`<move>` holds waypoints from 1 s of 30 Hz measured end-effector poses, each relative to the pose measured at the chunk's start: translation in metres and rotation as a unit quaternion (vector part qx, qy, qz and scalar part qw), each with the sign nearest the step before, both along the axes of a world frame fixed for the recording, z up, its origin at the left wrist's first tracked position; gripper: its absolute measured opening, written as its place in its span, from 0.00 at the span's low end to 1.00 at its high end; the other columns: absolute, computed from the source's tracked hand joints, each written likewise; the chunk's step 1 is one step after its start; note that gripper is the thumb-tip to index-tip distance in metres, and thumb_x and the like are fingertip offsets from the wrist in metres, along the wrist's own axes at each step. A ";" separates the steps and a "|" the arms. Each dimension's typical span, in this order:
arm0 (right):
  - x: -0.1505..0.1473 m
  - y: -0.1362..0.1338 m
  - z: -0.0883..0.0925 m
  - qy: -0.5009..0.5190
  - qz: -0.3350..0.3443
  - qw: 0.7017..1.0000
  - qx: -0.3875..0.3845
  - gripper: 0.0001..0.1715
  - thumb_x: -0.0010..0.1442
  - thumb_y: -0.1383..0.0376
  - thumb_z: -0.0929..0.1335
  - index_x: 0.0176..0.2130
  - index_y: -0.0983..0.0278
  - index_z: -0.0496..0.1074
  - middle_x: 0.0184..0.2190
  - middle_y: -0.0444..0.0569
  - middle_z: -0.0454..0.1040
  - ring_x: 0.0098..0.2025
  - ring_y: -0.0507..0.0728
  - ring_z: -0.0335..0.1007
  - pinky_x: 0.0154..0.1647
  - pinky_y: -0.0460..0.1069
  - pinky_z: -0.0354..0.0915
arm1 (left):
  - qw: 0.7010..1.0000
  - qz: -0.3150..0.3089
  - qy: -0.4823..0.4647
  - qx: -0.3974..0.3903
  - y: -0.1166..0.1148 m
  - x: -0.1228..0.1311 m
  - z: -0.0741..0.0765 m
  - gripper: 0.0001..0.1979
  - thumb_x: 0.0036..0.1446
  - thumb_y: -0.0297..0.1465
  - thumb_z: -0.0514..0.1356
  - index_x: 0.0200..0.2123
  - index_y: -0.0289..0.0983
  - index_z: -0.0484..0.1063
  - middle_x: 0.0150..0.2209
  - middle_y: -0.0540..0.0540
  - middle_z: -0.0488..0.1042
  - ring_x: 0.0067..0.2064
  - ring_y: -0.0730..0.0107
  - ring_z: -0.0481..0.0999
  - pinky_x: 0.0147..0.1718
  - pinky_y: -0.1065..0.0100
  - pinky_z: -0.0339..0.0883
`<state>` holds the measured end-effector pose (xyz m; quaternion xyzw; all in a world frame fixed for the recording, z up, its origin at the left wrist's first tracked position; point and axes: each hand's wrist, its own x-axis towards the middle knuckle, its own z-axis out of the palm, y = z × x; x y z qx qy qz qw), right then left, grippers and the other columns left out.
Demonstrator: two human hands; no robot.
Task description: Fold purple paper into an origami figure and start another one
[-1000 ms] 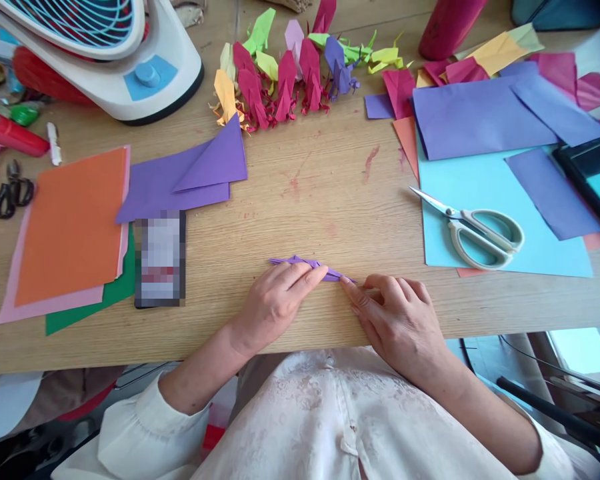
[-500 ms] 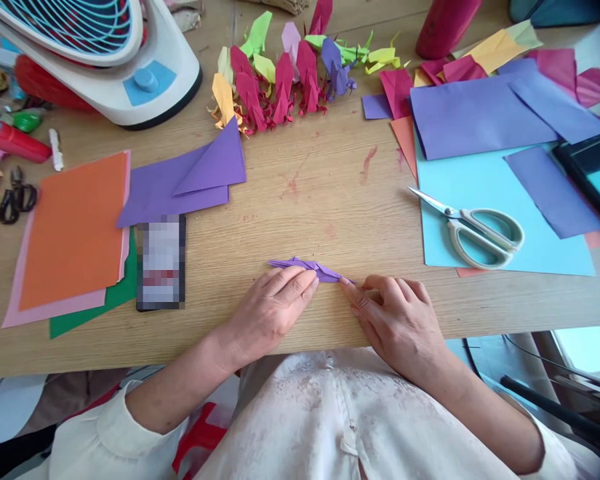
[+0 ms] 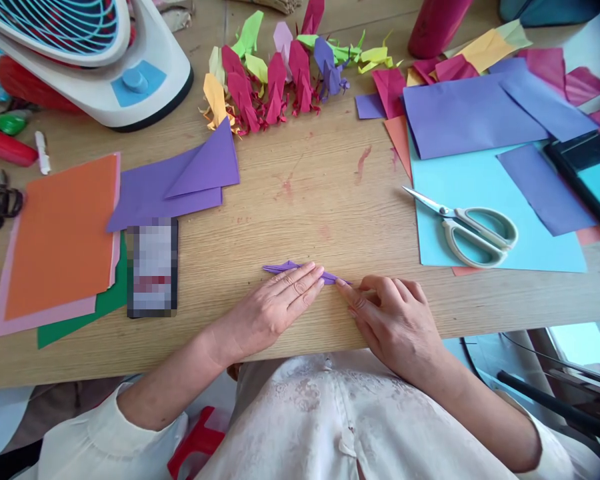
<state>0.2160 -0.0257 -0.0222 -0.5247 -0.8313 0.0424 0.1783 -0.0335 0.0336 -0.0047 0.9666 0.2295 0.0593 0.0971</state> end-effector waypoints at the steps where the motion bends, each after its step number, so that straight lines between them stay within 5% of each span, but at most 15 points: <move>1: 0.000 0.000 0.000 -0.001 0.000 1.000 0.000 0.28 0.66 0.69 0.65 0.64 0.57 0.65 0.42 0.52 0.72 0.41 0.57 0.68 0.43 0.54 0.57 | 1.000 0.000 -0.004 -0.004 0.000 0.000 0.000 0.27 0.65 0.17 0.48 0.66 0.29 0.56 0.67 0.34 0.60 0.70 0.57 0.55 0.67 0.54 0.60; 8: 0.002 -0.001 0.001 -0.002 0.004 1.000 -0.004 0.22 0.66 0.70 0.64 0.58 0.59 0.71 0.42 0.52 0.71 0.40 0.56 0.68 0.43 0.53 0.57 | 1.000 0.004 -0.016 0.011 -0.001 -0.001 -0.005 0.26 0.66 0.18 0.47 0.66 0.29 0.57 0.67 0.35 0.61 0.70 0.58 0.56 0.67 0.55 0.59; 13: 0.003 -0.001 0.001 -0.018 0.010 1.000 0.008 0.20 0.66 0.68 0.65 0.56 0.60 0.73 0.42 0.52 0.71 0.39 0.57 0.67 0.43 0.53 0.58 | 0.999 0.037 0.003 0.036 -0.006 0.008 -0.003 0.22 0.69 0.29 0.53 0.64 0.30 0.62 0.65 0.36 0.64 0.68 0.57 0.61 0.66 0.56 0.60; 30: 0.005 -0.001 -0.003 0.002 0.024 1.000 -0.001 0.25 0.68 0.67 0.64 0.62 0.62 0.66 0.43 0.54 0.69 0.39 0.57 0.66 0.43 0.54 0.59 | 0.990 0.091 0.095 0.047 -0.021 0.029 0.006 0.37 0.62 0.49 0.58 0.66 0.33 0.59 0.65 0.31 0.63 0.67 0.47 0.61 0.64 0.51 0.58</move>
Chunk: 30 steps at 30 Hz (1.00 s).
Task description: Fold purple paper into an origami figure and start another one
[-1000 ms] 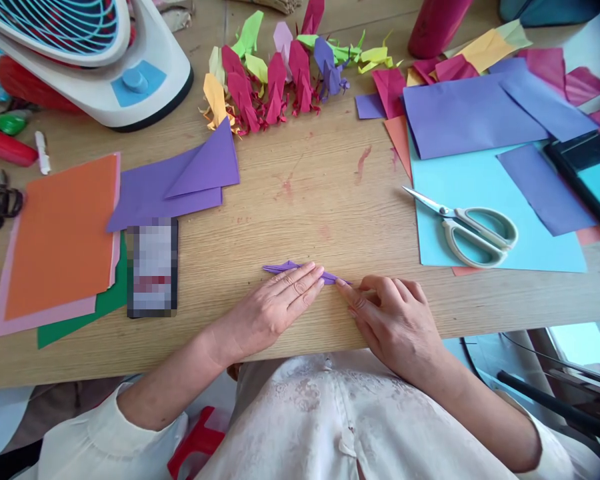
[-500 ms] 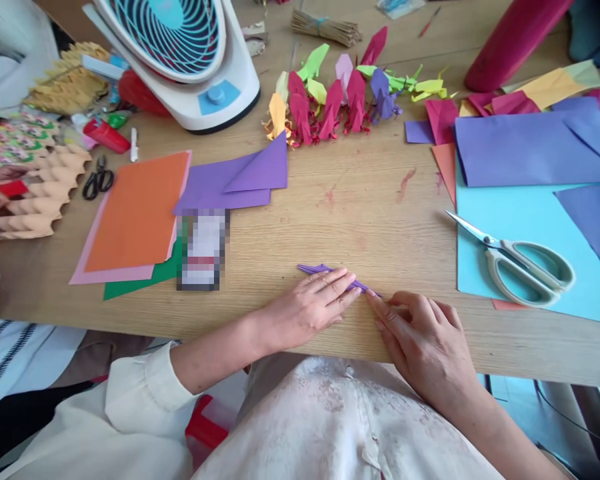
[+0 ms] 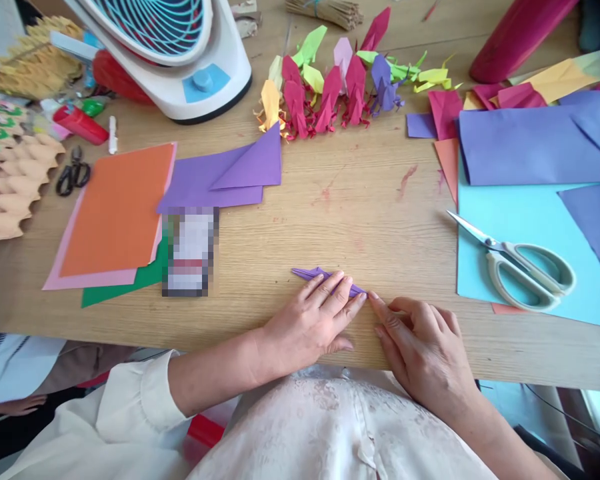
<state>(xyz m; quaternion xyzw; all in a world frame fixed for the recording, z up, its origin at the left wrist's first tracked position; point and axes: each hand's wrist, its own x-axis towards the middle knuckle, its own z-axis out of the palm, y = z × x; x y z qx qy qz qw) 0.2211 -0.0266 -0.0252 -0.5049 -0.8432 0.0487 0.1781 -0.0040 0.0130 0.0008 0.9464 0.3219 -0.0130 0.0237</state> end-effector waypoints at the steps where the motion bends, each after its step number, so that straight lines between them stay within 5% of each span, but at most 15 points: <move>1: 0.000 0.000 0.000 0.002 -0.001 1.000 -0.005 0.26 0.67 0.67 0.64 0.63 0.63 0.65 0.43 0.54 0.69 0.39 0.58 0.66 0.43 0.54 0.59 | 1.000 0.005 0.003 -0.006 0.000 0.001 0.000 0.37 0.61 0.50 0.58 0.66 0.33 0.59 0.65 0.32 0.63 0.67 0.47 0.61 0.64 0.51 0.58; 10: -0.002 -0.001 0.001 0.008 -0.009 1.000 -0.013 0.27 0.67 0.68 0.65 0.64 0.66 0.63 0.43 0.54 0.70 0.41 0.58 0.66 0.45 0.55 0.59 | 1.000 0.019 0.005 0.010 -0.003 0.007 -0.001 0.43 0.56 0.54 0.60 0.66 0.33 0.59 0.64 0.32 0.64 0.66 0.45 0.62 0.63 0.49 0.59; 20: -0.001 -0.003 0.000 0.005 -0.019 1.000 -0.001 0.25 0.67 0.67 0.65 0.62 0.68 0.64 0.43 0.54 0.71 0.42 0.58 0.67 0.44 0.54 0.60 | 0.999 0.023 -0.031 0.003 -0.007 0.000 -0.012 0.41 0.63 0.54 0.52 0.68 0.29 0.56 0.67 0.33 0.60 0.69 0.48 0.58 0.66 0.52 0.51; 30: -0.011 0.005 0.011 -0.073 -0.001 0.996 -0.054 0.29 0.67 0.63 0.64 0.65 0.61 0.62 0.43 0.53 0.73 0.39 0.59 0.66 0.46 0.56 0.57 | 0.998 0.037 -0.046 0.000 -0.004 0.000 -0.010 0.40 0.62 0.53 0.53 0.66 0.28 0.59 0.67 0.34 0.61 0.67 0.49 0.61 0.64 0.55 0.56</move>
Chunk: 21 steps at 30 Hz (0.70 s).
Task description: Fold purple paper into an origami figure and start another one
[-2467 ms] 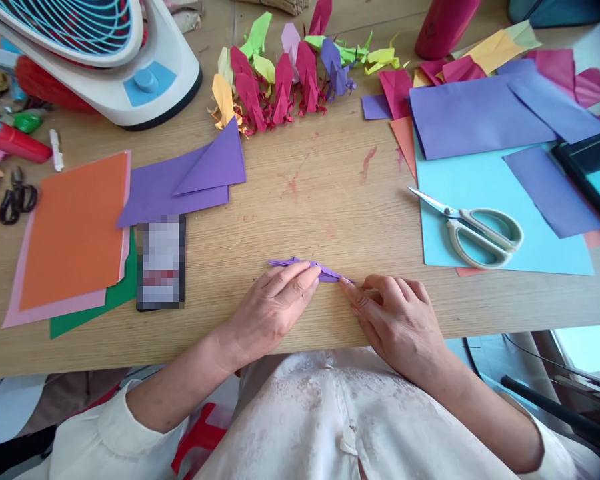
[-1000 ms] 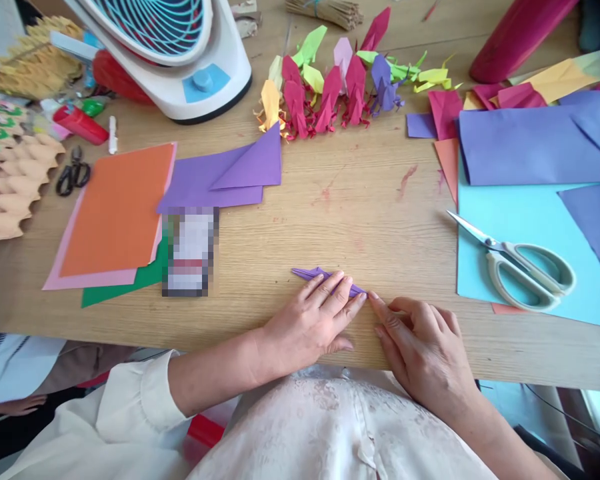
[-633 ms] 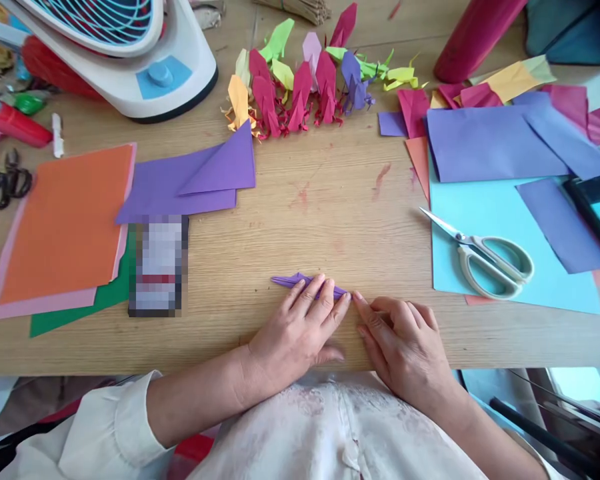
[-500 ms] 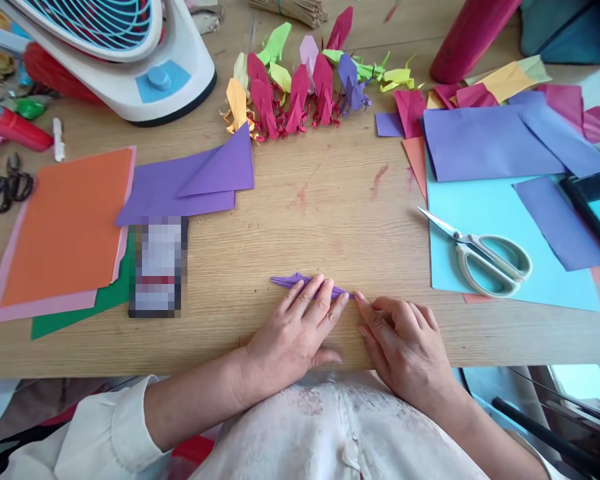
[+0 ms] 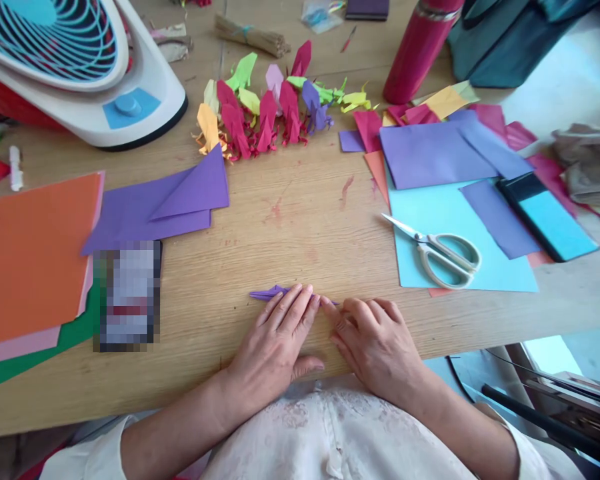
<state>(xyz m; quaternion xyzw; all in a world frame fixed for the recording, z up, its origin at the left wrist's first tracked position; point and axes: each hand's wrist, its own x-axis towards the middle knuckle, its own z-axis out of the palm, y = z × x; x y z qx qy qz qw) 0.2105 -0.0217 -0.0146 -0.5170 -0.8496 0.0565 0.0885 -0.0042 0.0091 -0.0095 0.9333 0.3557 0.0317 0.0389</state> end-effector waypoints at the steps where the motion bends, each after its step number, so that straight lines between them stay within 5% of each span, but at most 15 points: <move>1: -0.002 0.000 0.001 -0.010 0.000 1.000 -0.004 0.29 0.67 0.63 0.64 0.65 0.62 0.62 0.43 0.53 0.74 0.39 0.59 0.66 0.46 0.56 0.57 | 1.000 -0.002 -0.003 0.004 0.000 -0.001 -0.002 0.39 0.63 0.52 0.53 0.67 0.29 0.59 0.68 0.35 0.60 0.67 0.50 0.60 0.64 0.55 0.55; 8: -0.004 -0.006 0.002 -0.037 -0.030 0.999 0.017 0.28 0.66 0.62 0.67 0.63 0.66 0.64 0.43 0.51 0.74 0.39 0.59 0.65 0.44 0.56 0.57 | 0.999 -0.020 -0.017 0.045 0.000 -0.004 -0.015 0.41 0.64 0.53 0.50 0.68 0.27 0.55 0.69 0.35 0.58 0.69 0.49 0.56 0.64 0.53 0.53; 17: -0.006 -0.018 0.005 -0.072 -0.058 0.994 0.060 0.30 0.63 0.63 0.69 0.61 0.67 0.65 0.48 0.52 0.75 0.38 0.60 0.64 0.41 0.56 0.58 | 1.000 0.001 0.015 -0.003 -0.002 0.000 -0.005 0.39 0.64 0.52 0.52 0.69 0.31 0.54 0.70 0.38 0.55 0.70 0.48 0.52 0.65 0.49 0.51; 21: -0.006 -0.010 0.008 -0.048 -0.057 0.996 0.047 0.18 0.66 0.64 0.66 0.55 0.66 0.69 0.44 0.52 0.74 0.39 0.59 0.66 0.39 0.54 0.57 | 1.000 -0.004 0.002 -0.026 -0.001 -0.004 -0.006 0.40 0.64 0.51 0.52 0.70 0.32 0.49 0.70 0.37 0.54 0.72 0.49 0.48 0.67 0.47 0.47</move>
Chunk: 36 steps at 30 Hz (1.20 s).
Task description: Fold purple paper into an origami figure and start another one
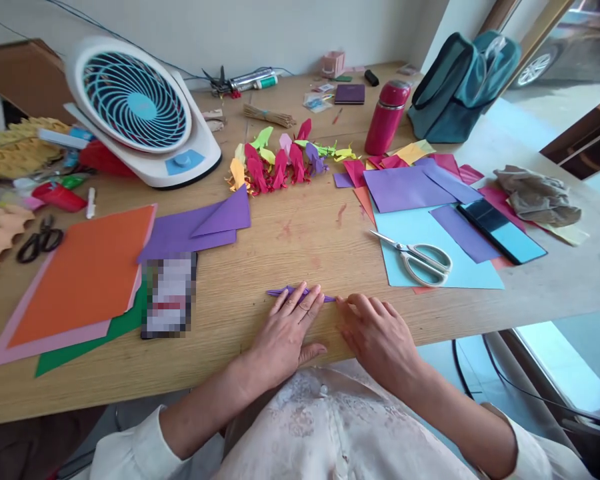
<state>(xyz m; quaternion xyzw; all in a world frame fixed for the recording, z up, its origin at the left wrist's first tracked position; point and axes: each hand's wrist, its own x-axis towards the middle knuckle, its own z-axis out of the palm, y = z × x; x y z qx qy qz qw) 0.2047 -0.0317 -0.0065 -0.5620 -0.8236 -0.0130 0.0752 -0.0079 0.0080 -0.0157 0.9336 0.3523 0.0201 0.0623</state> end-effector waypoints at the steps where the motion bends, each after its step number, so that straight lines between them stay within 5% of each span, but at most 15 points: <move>1: -0.001 0.004 0.000 0.014 -0.001 1.000 -0.006 0.14 0.68 0.65 0.65 0.51 0.65 0.71 0.43 0.52 0.73 0.39 0.59 0.66 0.39 0.54 0.56 | 1.000 -0.006 -0.005 -0.006 0.000 -0.002 0.000 0.41 0.65 0.51 0.51 0.71 0.33 0.47 0.70 0.37 0.53 0.72 0.50 0.47 0.67 0.46 0.46; 6: -0.018 0.025 -0.001 0.059 -0.054 0.996 -0.027 0.06 0.68 0.64 0.65 0.39 0.63 0.71 0.38 0.50 0.71 0.37 0.57 0.67 0.38 0.52 0.55 | 0.996 -0.050 -0.057 -0.046 0.005 -0.013 0.003 0.44 0.66 0.51 0.47 0.72 0.33 0.28 0.71 0.33 0.49 0.73 0.53 0.45 0.68 0.46 0.43; 9: -0.030 0.030 -0.002 0.065 -0.078 0.994 -0.034 0.05 0.66 0.66 0.65 0.36 0.63 0.69 0.37 0.50 0.70 0.38 0.58 0.68 0.37 0.51 0.56 | 0.991 -0.002 -0.123 -0.047 0.011 -0.019 0.004 0.41 0.69 0.45 0.47 0.72 0.36 0.26 0.72 0.33 0.48 0.73 0.55 0.48 0.68 0.48 0.47; 14: -0.038 0.029 0.000 0.083 -0.092 0.990 -0.064 0.03 0.66 0.70 0.65 0.38 0.64 0.68 0.36 0.51 0.71 0.39 0.58 0.69 0.38 0.50 0.59 | 0.969 0.133 -0.207 -0.003 0.029 -0.025 0.000 0.35 0.67 0.33 0.53 0.71 0.36 0.41 0.70 0.33 0.53 0.72 0.55 0.49 0.67 0.48 0.53; 19: -0.039 0.034 0.001 0.099 -0.085 0.989 -0.074 0.06 0.63 0.69 0.67 0.43 0.63 0.68 0.39 0.51 0.71 0.42 0.59 0.70 0.41 0.50 0.61 | 0.976 0.130 -0.170 -0.042 0.041 -0.026 0.000 0.17 0.62 0.32 0.60 0.54 0.38 0.70 0.66 0.35 0.60 0.71 0.48 0.53 0.64 0.42 0.56; 24: -0.039 0.043 0.002 0.154 -0.056 0.983 -0.085 0.07 0.62 0.68 0.67 0.43 0.62 0.70 0.40 0.50 0.71 0.43 0.58 0.69 0.42 0.49 0.62 | 0.976 0.105 -0.181 -0.062 0.045 -0.020 0.010 0.07 0.58 0.26 0.61 0.41 0.38 0.71 0.60 0.39 0.69 0.66 0.52 0.62 0.61 0.45 0.60; 28: -0.029 0.057 0.004 0.256 -0.037 0.950 -0.176 0.03 0.62 0.68 0.66 0.35 0.62 0.71 0.33 0.44 0.71 0.34 0.52 0.66 0.35 0.47 0.57 | 0.968 0.084 -0.195 -0.131 0.057 -0.014 0.026 0.06 0.57 0.23 0.59 0.37 0.39 0.69 0.37 0.48 0.77 0.42 0.64 0.77 0.47 0.60 0.69; 32: -0.017 0.087 0.008 0.433 -0.007 0.864 -0.257 0.12 0.61 0.59 0.68 0.30 0.63 0.70 0.22 0.39 0.61 0.25 0.49 0.53 0.26 0.46 0.48 | 0.911 0.127 -0.323 -0.222 0.085 -0.010 0.045 0.12 0.53 0.26 0.64 0.41 0.39 0.70 0.33 0.52 0.76 0.37 0.70 0.77 0.38 0.70 0.68; 36: -0.020 0.120 0.018 0.601 0.003 0.752 -0.269 0.22 0.57 0.48 0.70 0.30 0.63 0.68 0.23 0.39 0.61 0.25 0.49 0.51 0.27 0.47 0.48 | 0.755 0.190 -0.560 -0.283 0.110 -0.003 0.053 0.26 0.49 0.34 0.70 0.50 0.39 0.66 0.37 0.50 0.76 0.37 0.71 0.77 0.40 0.69 0.68</move>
